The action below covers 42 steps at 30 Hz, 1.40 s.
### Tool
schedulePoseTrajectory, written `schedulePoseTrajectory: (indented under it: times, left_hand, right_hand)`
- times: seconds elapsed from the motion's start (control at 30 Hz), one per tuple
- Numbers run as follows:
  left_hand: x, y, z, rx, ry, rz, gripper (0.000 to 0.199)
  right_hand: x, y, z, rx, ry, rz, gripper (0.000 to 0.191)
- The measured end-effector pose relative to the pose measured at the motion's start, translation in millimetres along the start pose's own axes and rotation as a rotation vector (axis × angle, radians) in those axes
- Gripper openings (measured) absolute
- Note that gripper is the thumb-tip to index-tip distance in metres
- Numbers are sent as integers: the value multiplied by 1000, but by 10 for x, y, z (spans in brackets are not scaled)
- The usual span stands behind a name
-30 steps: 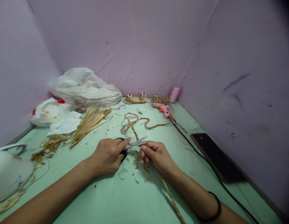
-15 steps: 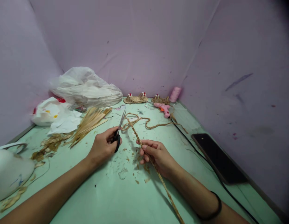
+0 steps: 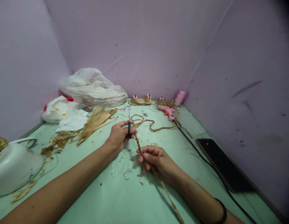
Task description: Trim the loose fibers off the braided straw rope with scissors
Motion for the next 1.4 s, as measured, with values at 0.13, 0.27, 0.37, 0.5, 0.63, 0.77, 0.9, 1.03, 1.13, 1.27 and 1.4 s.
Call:
schedulePoseTrajectory:
  times: [0.13,0.27,0.37,0.5,0.63,0.77,0.9,1.03,1.13,1.27,1.4]
  left_hand:
    - [14,38,71,47,-30,70,45]
    - [16,108,115,74,-39,96,40]
    - [1,120,115,99,-59,77,37]
    - [-82,125,92,143,-54,-23,31]
    - [-147,157,116,117,-69,-99,29]
    - [-88,149,110,111,-83,7,34]
    - [-17,115,89,85,-175,177,33]
    - [-13,107,78,66,-239,237,32]
    - [-21,107,95,42,-231,236,32]
    - [-21,88,118,18,-184,192,35]
    - [53,110,52,-56,-411,205,32]
  right_hand:
    - [30,-26,3,108,-13,38,31]
    - [61,-75,-13,249,60,17,32]
    - [45,-84,-3,257,106,-12,35]
    - [-48,-23,19,244,251,-121,21]
    - [-118,47,33,216,352,-254,16]
    - [-67,25,22,175,246,-159,22]
    - [-33,-26,-6,277,197,-81,27]
    - [-19,-53,-43,390,146,-76,29]
    - [-3,-62,-37,352,57,-60,33]
    - [9,-74,-34,274,-24,-39,30]
    - [28,-86,-145,347,-129,-2,32]
Point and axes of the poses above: each hand's wrist, its own y-axis away from the middle knuckle, its own z-axis out of the palm, x = y × z, the point moved 5 cm from there along -y, towards the middle knuckle, and after that the axes turned 14 degrees about y, right-handed, at the moved point
